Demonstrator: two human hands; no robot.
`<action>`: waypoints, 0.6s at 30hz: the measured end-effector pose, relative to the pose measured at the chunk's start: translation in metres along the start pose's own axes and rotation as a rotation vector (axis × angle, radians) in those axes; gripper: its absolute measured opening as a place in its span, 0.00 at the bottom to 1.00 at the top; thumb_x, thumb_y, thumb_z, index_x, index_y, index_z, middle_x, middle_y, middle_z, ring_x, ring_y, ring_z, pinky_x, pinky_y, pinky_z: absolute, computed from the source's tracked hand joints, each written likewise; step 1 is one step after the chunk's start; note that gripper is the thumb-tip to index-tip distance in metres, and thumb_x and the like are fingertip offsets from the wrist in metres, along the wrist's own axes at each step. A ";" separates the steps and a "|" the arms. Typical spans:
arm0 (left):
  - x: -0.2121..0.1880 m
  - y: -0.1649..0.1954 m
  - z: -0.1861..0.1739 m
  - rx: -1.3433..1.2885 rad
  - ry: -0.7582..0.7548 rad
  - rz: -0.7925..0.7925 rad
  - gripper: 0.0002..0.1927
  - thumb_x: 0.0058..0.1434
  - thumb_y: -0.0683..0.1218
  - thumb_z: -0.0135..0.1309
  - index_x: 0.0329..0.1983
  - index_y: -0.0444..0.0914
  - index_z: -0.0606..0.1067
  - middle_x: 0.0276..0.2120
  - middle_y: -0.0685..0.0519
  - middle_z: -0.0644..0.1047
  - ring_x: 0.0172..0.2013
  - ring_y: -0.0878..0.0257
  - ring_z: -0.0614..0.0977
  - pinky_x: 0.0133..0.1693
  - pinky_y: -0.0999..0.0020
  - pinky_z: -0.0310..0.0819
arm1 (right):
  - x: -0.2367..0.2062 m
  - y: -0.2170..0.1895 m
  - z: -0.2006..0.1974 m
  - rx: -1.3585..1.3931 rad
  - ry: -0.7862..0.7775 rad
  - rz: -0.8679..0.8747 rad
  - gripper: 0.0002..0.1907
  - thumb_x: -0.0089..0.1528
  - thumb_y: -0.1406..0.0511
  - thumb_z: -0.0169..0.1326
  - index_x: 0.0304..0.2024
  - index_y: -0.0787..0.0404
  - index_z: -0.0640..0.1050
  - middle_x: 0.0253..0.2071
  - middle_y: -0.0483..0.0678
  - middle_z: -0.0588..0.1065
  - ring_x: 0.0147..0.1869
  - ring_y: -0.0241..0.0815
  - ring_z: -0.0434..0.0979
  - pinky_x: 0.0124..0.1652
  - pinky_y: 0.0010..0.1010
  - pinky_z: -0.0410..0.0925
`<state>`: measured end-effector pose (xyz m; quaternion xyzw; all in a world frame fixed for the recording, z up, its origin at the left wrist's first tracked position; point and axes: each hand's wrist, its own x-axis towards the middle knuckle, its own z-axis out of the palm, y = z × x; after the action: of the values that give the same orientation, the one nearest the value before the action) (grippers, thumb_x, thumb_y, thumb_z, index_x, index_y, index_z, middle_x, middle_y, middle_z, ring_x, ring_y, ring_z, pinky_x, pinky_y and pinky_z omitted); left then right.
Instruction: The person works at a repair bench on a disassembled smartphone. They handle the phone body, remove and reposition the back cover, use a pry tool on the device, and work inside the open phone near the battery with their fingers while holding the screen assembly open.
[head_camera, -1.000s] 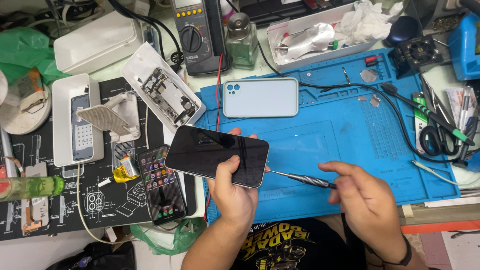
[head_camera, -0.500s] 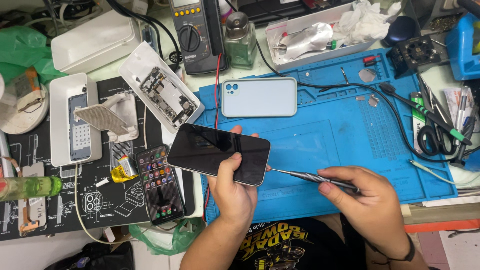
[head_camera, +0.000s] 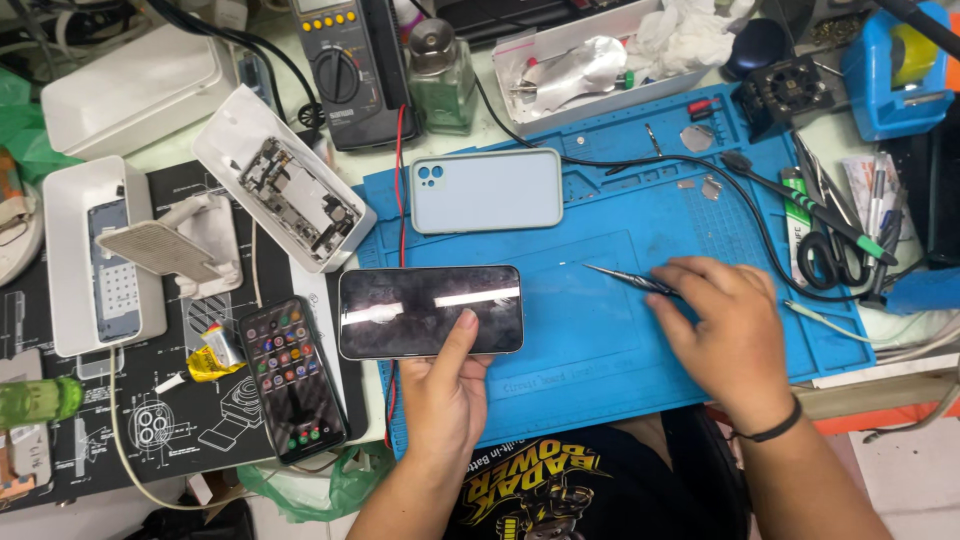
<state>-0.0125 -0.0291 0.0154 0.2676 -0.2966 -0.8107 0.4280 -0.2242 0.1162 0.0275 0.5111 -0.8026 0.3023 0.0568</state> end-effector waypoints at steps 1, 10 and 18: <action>0.000 -0.002 0.000 0.005 0.002 -0.013 0.18 0.67 0.36 0.52 0.60 0.33 0.68 0.50 0.42 0.78 0.47 0.52 0.83 0.46 0.52 0.82 | 0.000 -0.004 0.002 0.051 -0.004 0.017 0.10 0.58 0.66 0.64 0.42 0.59 0.82 0.42 0.49 0.81 0.45 0.51 0.79 0.46 0.40 0.70; -0.008 -0.016 -0.003 0.027 -0.010 -0.071 0.20 0.65 0.34 0.53 0.60 0.33 0.69 0.51 0.44 0.77 0.49 0.55 0.82 0.48 0.57 0.80 | 0.003 -0.035 0.060 1.240 -0.390 0.621 0.16 0.60 0.73 0.61 0.50 0.65 0.75 0.36 0.44 0.79 0.40 0.31 0.78 0.40 0.22 0.72; -0.007 -0.020 -0.012 0.001 -0.018 -0.089 0.20 0.64 0.34 0.51 0.59 0.34 0.68 0.51 0.45 0.77 0.49 0.55 0.82 0.49 0.56 0.79 | 0.004 -0.028 0.064 1.382 -0.476 0.659 0.18 0.60 0.74 0.60 0.51 0.65 0.72 0.36 0.46 0.79 0.41 0.33 0.79 0.43 0.25 0.73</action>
<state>-0.0111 -0.0174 -0.0056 0.2736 -0.2888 -0.8310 0.3887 -0.1879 0.0702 -0.0108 0.2179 -0.5341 0.6151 -0.5374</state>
